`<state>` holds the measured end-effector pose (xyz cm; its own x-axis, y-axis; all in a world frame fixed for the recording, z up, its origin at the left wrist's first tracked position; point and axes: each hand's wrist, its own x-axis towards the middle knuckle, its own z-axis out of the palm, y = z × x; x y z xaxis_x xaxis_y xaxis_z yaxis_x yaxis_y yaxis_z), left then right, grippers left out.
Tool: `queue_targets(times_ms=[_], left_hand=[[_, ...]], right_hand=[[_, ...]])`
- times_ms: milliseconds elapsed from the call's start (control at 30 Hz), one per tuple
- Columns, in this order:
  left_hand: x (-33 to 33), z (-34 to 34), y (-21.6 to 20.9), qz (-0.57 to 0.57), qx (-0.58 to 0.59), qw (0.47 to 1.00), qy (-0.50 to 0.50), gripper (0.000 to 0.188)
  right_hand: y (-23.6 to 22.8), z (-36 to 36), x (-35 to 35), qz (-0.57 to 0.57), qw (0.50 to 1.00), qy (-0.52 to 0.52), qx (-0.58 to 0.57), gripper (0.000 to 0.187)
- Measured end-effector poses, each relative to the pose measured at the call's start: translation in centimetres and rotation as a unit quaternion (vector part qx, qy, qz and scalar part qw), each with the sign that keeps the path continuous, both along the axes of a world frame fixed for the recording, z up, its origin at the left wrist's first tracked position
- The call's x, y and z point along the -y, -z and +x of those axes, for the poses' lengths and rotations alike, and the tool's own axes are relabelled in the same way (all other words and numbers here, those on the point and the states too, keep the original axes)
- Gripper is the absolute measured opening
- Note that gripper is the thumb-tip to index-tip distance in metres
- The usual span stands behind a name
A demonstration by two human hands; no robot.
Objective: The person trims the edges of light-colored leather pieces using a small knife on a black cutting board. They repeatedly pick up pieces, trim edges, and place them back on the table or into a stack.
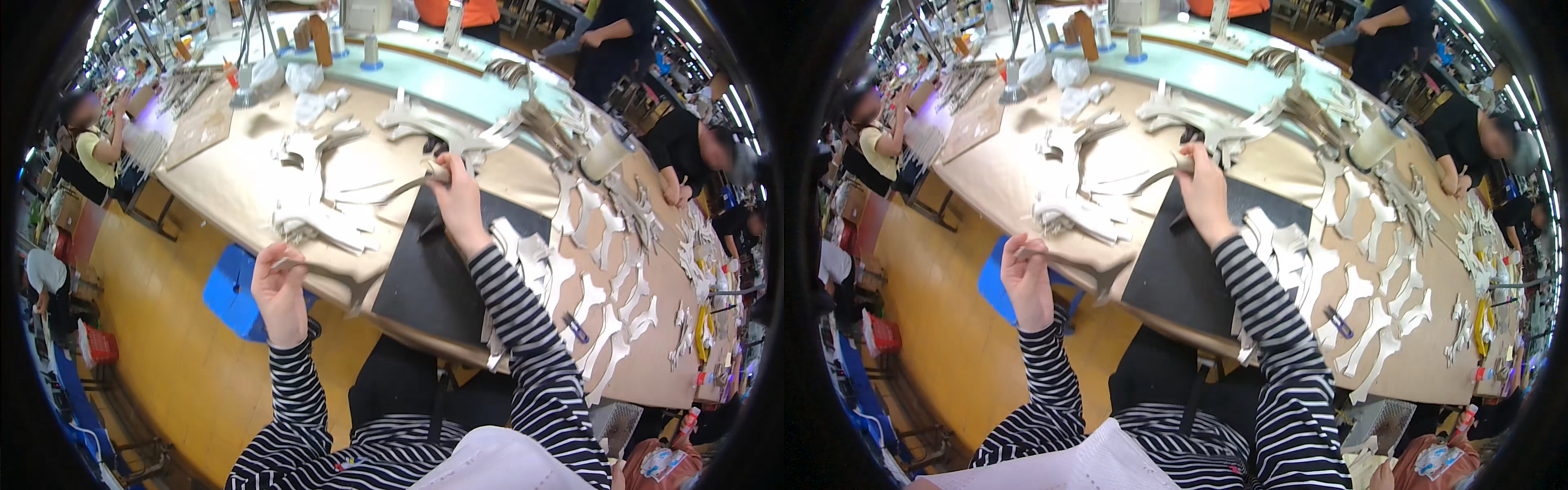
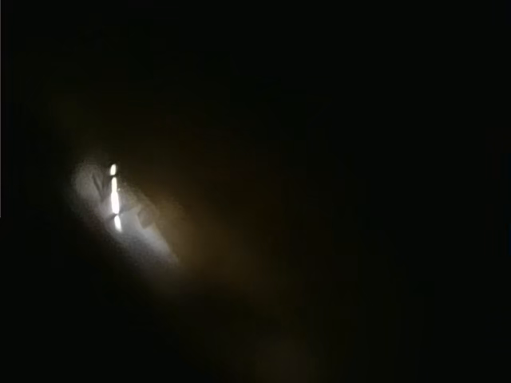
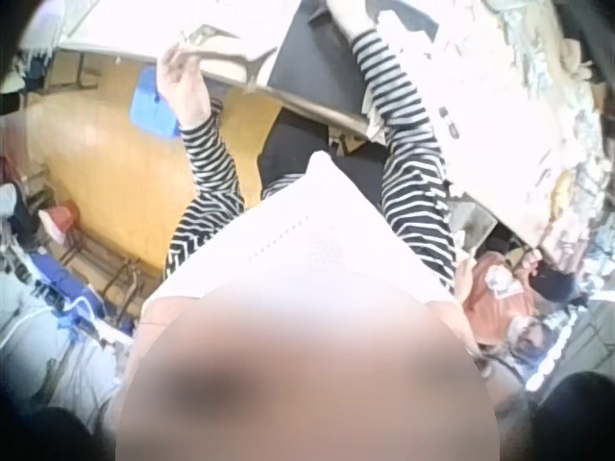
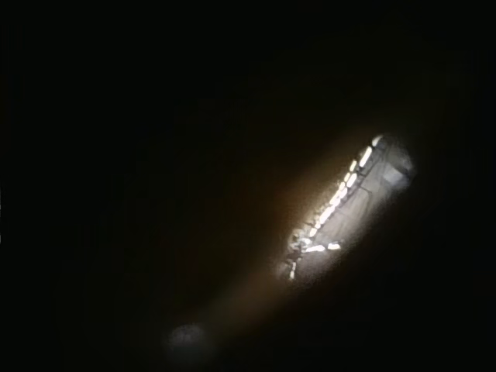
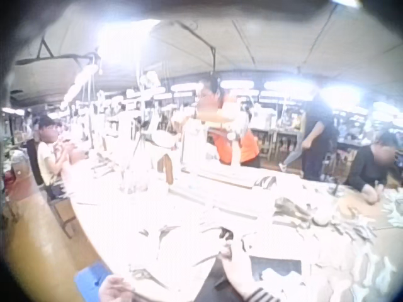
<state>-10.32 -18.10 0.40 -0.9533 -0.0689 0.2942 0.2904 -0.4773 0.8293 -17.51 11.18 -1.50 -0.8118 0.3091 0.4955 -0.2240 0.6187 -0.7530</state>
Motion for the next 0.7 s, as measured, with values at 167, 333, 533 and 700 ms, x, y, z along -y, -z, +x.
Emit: queue_targets(times_ms=[167,333,533,700], left_hand=[[1.9,-0.9,-2.5,0.157,-0.036,0.987,0.025,0.024],[0.7,0.8,-4.6,-0.497,-0.126,0.851,-0.114,0.046],[-6.9,-0.8,2.1,-0.612,-0.306,0.728,0.040,0.032],[-8.2,-1.3,7.6,-0.592,-0.302,0.741,0.091,0.034]], right_hand=[[-1.0,8.4,2.7,-0.456,0.859,-0.202,0.114,0.061],[3.3,11.1,2.9,-0.566,0.761,-0.115,0.295,0.042],[3.7,8.0,1.5,-0.635,0.758,-0.058,0.134,0.022],[-2.0,14.0,1.5,-0.628,0.769,-0.120,0.013,0.032]])
